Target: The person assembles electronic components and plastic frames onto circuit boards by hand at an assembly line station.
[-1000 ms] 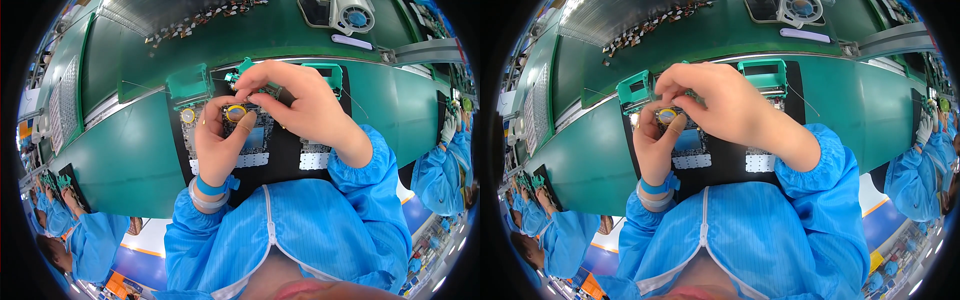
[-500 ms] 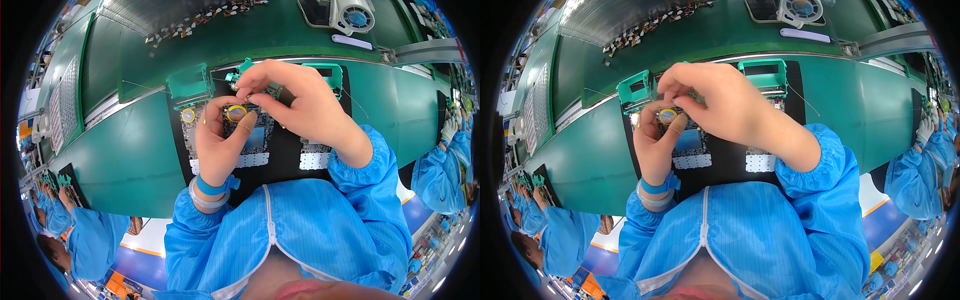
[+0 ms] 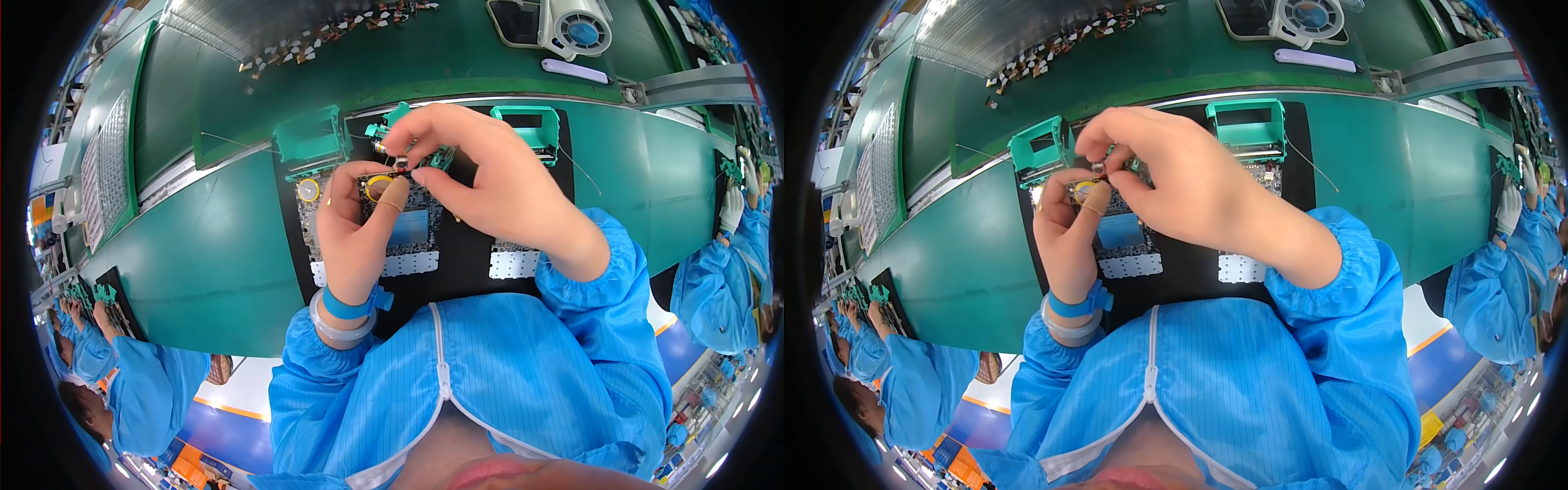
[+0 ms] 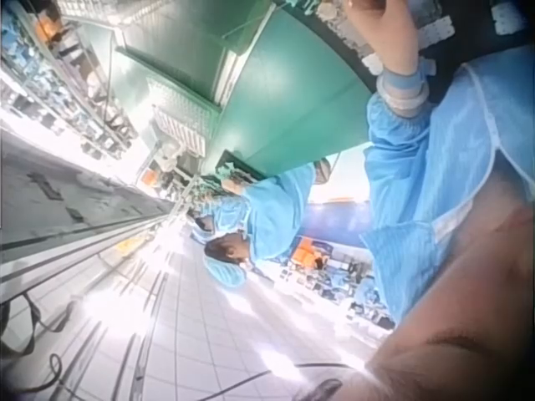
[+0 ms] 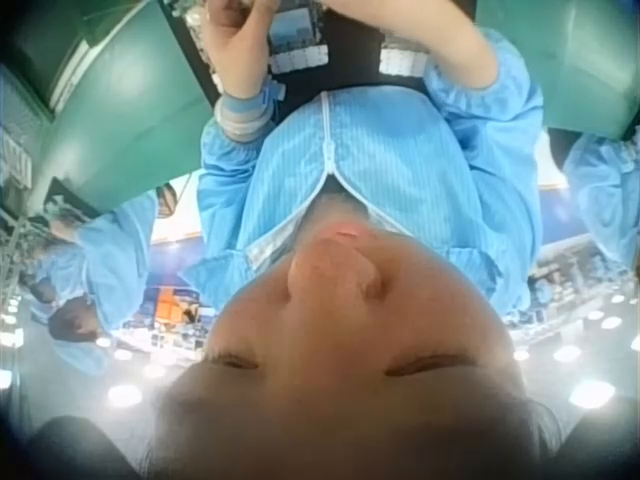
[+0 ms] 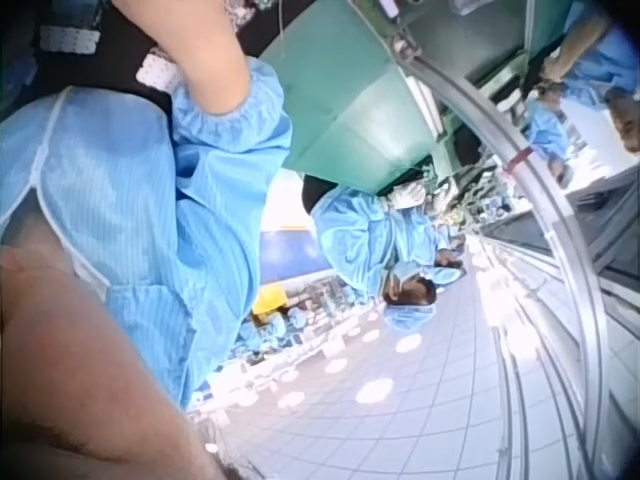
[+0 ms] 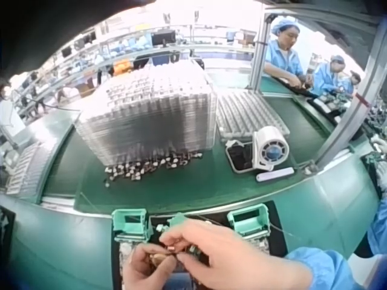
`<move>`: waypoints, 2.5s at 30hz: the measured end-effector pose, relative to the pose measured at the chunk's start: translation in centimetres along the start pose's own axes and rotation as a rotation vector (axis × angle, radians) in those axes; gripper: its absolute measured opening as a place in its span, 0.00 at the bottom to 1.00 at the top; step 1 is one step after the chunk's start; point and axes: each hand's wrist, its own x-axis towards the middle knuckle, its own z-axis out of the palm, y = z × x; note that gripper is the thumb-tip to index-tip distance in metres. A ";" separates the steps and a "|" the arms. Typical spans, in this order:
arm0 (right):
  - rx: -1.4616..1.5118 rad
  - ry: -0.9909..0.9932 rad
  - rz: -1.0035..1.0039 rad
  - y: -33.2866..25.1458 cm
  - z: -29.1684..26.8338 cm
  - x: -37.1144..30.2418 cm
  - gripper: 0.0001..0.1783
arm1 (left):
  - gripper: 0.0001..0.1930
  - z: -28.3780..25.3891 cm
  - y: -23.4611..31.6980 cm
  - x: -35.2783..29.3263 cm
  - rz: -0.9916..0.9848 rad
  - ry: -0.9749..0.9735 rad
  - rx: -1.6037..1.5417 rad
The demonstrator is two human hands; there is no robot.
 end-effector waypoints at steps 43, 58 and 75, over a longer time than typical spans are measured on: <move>0.052 -0.025 -0.027 1.2 0.6 0.3 0.17 | 0.09 0.3 -0.1 -0.2 0.044 0.061 0.076; 0.078 -0.023 -0.134 0.5 0.2 0.6 0.14 | 0.09 -0.2 -0.2 -0.3 0.048 0.087 -0.020; -1.008 0.199 -0.059 7.4 -1.9 12.6 0.18 | 0.17 0.7 0.6 0.1 0.406 0.186 0.784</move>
